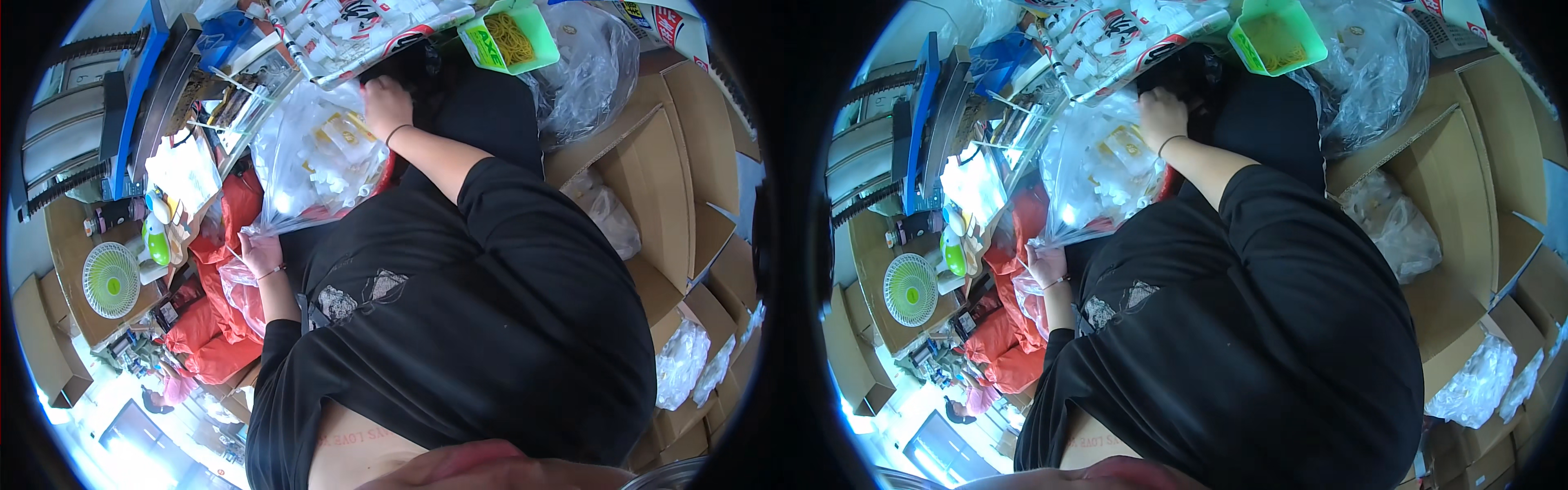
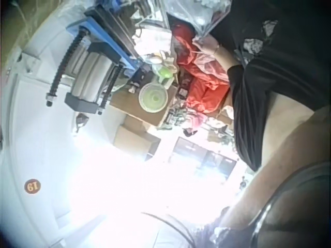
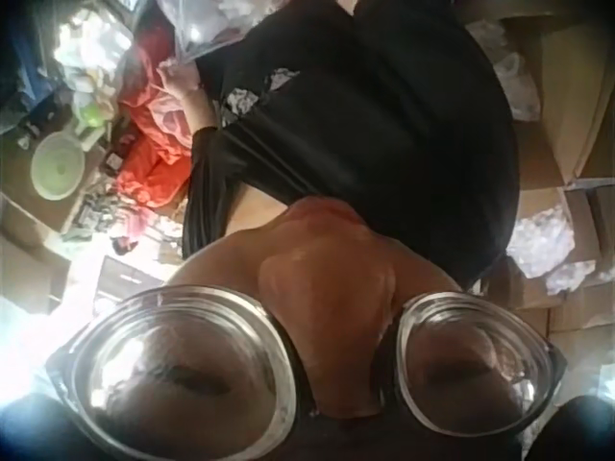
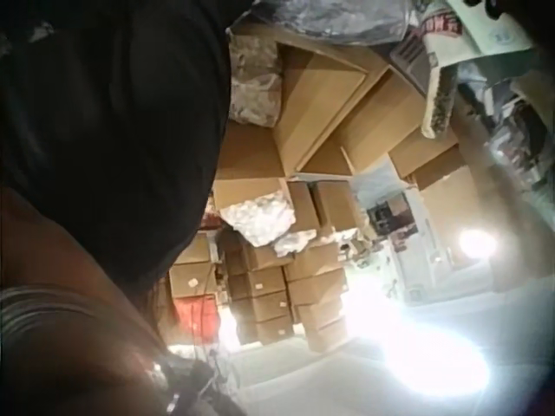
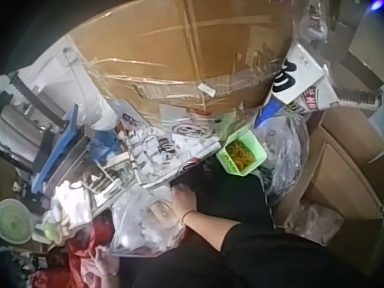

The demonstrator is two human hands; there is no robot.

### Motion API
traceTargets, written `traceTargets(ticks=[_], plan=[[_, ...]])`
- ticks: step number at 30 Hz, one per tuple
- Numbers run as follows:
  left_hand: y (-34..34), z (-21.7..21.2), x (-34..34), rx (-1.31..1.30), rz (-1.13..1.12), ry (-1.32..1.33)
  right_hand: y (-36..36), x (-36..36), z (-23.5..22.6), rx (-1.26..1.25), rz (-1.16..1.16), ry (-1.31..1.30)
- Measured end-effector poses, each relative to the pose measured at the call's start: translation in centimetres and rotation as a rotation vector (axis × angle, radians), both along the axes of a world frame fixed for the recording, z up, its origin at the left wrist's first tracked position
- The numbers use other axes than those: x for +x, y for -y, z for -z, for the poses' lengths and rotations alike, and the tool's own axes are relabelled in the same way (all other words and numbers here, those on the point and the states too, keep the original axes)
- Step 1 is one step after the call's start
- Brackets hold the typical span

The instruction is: Using a heat sealing machine to seal plastic bags containing items and placing them into boxes.

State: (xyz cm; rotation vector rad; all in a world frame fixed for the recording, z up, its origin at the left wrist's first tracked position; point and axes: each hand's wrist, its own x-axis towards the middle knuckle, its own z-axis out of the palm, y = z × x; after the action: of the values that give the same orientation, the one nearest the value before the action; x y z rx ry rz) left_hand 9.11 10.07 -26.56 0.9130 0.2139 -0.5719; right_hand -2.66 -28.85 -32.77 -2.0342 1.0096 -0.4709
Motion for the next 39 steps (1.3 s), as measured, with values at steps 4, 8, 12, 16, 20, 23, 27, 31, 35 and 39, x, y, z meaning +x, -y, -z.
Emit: traceTargets(ticks=[4, 8, 12, 16, 20, 23, 27, 31, 35, 39], plan=[[1.6, -0.4, -1.2, -0.013, 0.130, 0.130, -4.9, 1.1, -1.3, 0.200, -0.474, 0.252], [3.8, -1.6, -2.0, 0.131, 0.231, 0.306, -10.2, -0.1, -5.9, 0.367, -0.940, 0.332], [0.6, -0.3, -0.4, 0.226, 0.193, 0.313, -10.7, -0.7, -7.2, 0.420, -1.140, 0.326], [-5.0, 1.0, 1.4, 0.290, -0.035, 0.251, -10.5, -0.8, -8.2, 0.384, -1.075, 0.308], [-7.1, 0.8, 1.9, 0.473, -0.198, 0.375, -11.5, -0.5, -8.4, 0.449, -1.020, 0.507], [-6.8, 0.0, 1.9, 0.884, -0.288, 0.524, -11.4, 0.5, -7.8, 0.405, -0.995, 0.500], [-5.2, -0.9, -0.9, 0.530, -0.341, 0.312, -11.7, 0.0, -7.3, 0.309, -1.038, 0.335], [-4.1, -1.6, -2.2, 0.572, -0.175, 0.440, -11.7, -0.3, -6.2, 0.247, -1.149, 0.238], [-2.9, -1.7, -2.9, 0.782, -0.005, 0.604, -10.9, -0.1, -5.4, 0.267, -1.160, 0.140], [-2.0, -1.9, -2.9, 0.771, 0.029, 0.577, -10.5, -0.3, -4.5, 0.309, -1.085, 0.172]])
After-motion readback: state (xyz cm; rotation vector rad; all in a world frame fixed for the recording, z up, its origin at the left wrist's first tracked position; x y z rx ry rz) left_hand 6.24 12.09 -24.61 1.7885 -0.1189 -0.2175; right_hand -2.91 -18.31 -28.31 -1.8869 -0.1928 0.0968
